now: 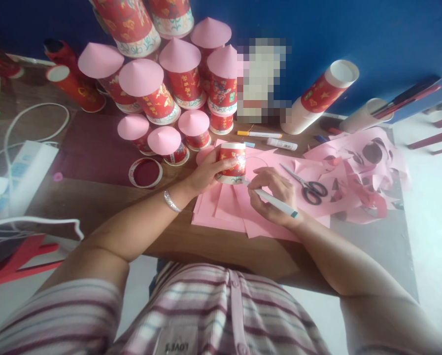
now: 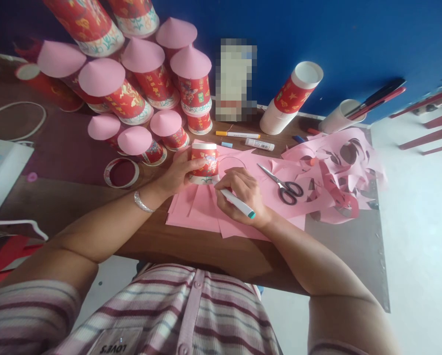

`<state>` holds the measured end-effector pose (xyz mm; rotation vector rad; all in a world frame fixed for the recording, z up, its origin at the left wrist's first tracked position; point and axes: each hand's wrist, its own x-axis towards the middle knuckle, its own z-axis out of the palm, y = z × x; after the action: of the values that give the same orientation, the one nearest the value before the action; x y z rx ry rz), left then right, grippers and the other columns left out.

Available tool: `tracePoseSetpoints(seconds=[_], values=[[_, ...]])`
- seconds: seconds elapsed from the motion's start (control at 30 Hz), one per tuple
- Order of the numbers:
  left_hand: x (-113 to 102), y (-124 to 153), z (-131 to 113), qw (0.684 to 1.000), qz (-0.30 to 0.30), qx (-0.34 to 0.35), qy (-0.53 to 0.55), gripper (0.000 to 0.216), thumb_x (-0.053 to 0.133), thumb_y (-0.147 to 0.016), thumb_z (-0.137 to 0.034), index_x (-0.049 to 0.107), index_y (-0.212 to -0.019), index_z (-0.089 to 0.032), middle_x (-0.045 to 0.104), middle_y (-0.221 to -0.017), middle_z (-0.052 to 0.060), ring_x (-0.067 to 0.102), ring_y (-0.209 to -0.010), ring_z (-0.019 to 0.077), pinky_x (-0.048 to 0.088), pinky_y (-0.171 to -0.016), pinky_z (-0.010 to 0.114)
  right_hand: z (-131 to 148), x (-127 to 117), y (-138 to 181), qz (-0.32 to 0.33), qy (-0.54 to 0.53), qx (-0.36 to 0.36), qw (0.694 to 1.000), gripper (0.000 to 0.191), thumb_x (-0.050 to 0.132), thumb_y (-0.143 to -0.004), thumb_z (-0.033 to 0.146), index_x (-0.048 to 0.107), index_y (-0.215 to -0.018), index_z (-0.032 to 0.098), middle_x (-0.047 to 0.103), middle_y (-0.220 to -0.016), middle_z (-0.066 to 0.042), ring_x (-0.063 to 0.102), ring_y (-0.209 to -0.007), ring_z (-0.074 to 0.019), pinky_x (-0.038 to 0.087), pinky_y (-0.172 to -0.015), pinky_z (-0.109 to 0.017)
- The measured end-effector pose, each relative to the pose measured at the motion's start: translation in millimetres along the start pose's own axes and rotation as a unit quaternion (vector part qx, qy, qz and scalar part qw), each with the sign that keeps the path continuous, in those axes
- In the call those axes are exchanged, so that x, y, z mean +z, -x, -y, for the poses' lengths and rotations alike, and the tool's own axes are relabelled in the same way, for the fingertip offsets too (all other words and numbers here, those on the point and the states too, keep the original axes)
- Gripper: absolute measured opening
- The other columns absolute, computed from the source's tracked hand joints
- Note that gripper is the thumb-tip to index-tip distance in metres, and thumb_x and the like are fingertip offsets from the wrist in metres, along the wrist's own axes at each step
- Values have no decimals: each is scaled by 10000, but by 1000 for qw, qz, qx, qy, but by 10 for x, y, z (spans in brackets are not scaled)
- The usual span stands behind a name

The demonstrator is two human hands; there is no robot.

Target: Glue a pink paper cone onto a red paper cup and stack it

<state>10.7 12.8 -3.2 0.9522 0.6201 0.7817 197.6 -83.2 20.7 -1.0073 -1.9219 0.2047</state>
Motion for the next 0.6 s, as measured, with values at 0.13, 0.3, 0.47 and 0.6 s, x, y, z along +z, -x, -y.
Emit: tracePoseSetpoints(seconds=[0.13, 0.3, 0.47, 0.6], values=[[4, 7, -2, 1000, -4, -8, 14, 431, 858, -759, -392, 658, -1073, -176, 767, -967, 45, 760, -923, 217, 618, -819, 339, -3, 11, 23, -12, -31, -5, 999, 254, 634, -829, 81, 617, -985, 281, 686, -761, 37, 684, -684, -191, 662, -860, -468], [-2, 14, 1, 1000, -8, -14, 26, 502, 888, -747, -415, 638, -1117, -185, 761, -1008, 51, 754, -934, 226, 637, -816, 364, 2, 16, 29, -6, -39, -18, 999, 243, 637, -834, 90, 601, -985, 277, 698, -759, 30, 692, -678, -196, 669, -852, -469], [-2, 17, 0, 1000, -6, -17, 23, 513, 897, -743, -416, 644, -1127, -190, 764, -1029, 55, 752, -944, 223, 637, -817, 361, 5, 10, 16, -9, -31, -23, 999, 244, 631, -843, 86, 598, -994, 275, 698, -761, 30, 679, -653, -185, 672, -839, -459], [2, 14, -9, 1000, -4, 6, 13, 415, 859, -773, -423, 677, -1059, -184, 765, -970, 47, 752, -933, 218, 615, -816, 337, 0, 18, 19, -16, -34, -25, 999, 246, 629, -845, 86, 603, -998, 277, 691, -761, 33, 676, -654, -186, 677, -830, -461]])
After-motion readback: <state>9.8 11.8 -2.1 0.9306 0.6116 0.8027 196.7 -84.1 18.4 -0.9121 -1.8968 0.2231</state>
